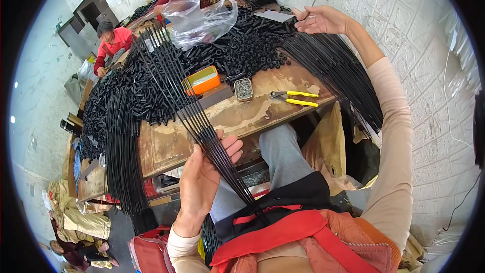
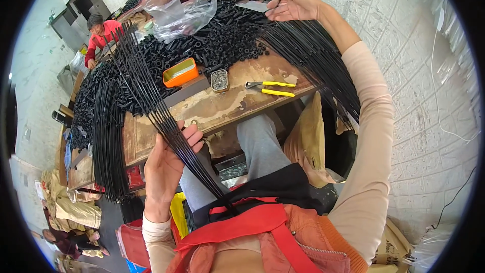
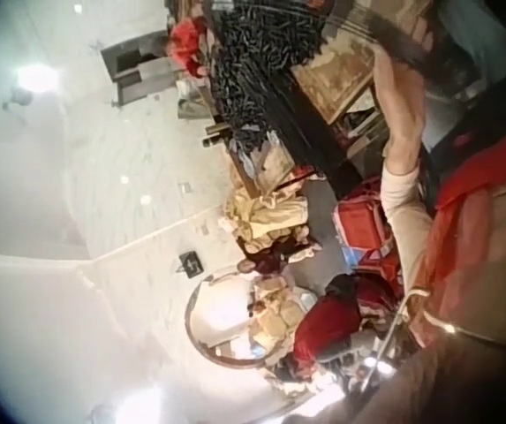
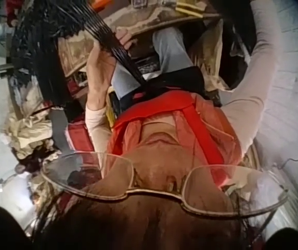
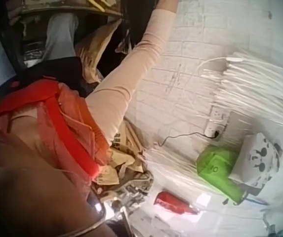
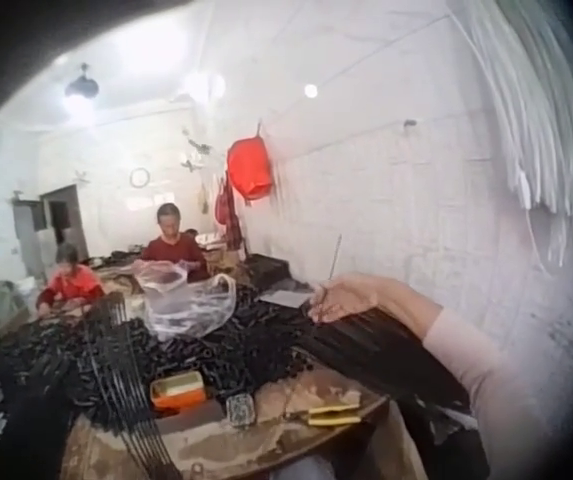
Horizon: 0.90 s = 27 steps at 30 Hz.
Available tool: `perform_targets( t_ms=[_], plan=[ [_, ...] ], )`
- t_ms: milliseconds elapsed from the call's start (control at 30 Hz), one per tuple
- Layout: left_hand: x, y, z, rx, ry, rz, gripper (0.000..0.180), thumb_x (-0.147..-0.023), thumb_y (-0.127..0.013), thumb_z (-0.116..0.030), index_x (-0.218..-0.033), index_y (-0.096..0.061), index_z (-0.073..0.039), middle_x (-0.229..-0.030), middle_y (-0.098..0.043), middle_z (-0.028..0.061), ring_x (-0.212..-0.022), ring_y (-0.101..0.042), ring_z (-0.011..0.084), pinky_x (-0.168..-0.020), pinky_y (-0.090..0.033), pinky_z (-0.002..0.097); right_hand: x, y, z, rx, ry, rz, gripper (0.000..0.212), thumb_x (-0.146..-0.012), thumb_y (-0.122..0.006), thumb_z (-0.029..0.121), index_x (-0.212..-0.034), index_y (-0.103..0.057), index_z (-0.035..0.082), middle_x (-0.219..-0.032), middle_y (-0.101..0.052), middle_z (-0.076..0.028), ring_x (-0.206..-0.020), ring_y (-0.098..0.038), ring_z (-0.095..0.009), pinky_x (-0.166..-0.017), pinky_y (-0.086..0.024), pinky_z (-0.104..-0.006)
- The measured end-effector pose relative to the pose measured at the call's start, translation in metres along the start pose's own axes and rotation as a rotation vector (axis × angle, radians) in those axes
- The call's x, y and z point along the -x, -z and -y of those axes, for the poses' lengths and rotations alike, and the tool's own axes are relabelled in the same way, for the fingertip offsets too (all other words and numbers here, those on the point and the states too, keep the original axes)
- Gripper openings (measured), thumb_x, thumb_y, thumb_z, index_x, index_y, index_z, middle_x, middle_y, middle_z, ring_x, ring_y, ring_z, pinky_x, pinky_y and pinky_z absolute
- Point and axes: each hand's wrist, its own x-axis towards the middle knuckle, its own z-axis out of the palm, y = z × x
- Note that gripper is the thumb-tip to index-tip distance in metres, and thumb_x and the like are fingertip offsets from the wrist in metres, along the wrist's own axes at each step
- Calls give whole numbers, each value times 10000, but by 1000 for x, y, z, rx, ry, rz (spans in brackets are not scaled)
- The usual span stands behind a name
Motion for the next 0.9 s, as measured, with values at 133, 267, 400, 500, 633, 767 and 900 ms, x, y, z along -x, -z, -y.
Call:
perform_targets(
  t_ms=[133,267,400,500,633,767,900],
  plan=[
    [3,2,2,-127,-72,-51,504,-1045,-348,-297,-1376,-351,83,-1347,-474,268,-1240,-506,378,-1091,-380,465,-32,18,-40,133,15,-184,359,-998,-463,219,-1303,-551,54,-1045,-660,-150,-922,-670,-186,-727,-541,-272],
    [4,2,4,-190,-100,-47,504,-1040,-370,-299,-1371,-369,81,-1321,-509,247,-1221,-529,356,-1065,-407,455,-40,70,-122,1400,525,-795,344,-851,-578,103,-1186,-646,66,-989,-670,-244,-976,-654,-338,-850,-506,-396],
    [-1,4,-2,-282,-32,-15,454,-1040,-375,-258,-1350,-398,74,-1304,-537,220,-1196,-558,310,-1049,-426,422,-34,78,-183,1647,146,-895,491,-903,-579,190,-1355,-473,30,-1180,-585,-259,-1136,-544,-403,-944,-447,-439],
    [0,9,-8,-267,9,-32,436,-1035,-400,-241,-1345,-408,66,-1285,-553,212,-1175,-575,297,-1033,-444,413,-64,-10,-156,1347,380,-514,477,-958,-538,255,-1370,-460,27,-1158,-606,-247,-1106,-585,-362,-939,-464,-420],
    [3,19,-11,-196,26,-68,384,-1032,-423,-216,-1285,-481,66,-1236,-591,195,-1126,-607,262,-978,-492,374,-51,-225,-72,-25,144,395,548,-1019,-385,441,-1397,-425,45,-1198,-612,-180,-1100,-609,-253,-964,-478,-364],
    [-4,25,-13,-228,40,-41,390,-1030,-430,-230,-1262,-491,77,-1214,-601,213,-1102,-620,274,-967,-503,385,-25,-317,-33,-368,101,630,533,-1017,-395,422,-1361,-439,17,-1232,-587,-211,-1172,-574,-287,-1013,-454,-391],
    [-11,38,-23,-105,88,18,403,-1035,-407,-232,-1257,-483,96,-1212,-600,216,-1096,-622,285,-963,-504,398,-21,-328,-40,-300,102,687,471,-1020,-421,314,-1304,-467,-58,-1244,-577,-217,-1196,-560,-300,-1041,-439,-412]
  ],
)
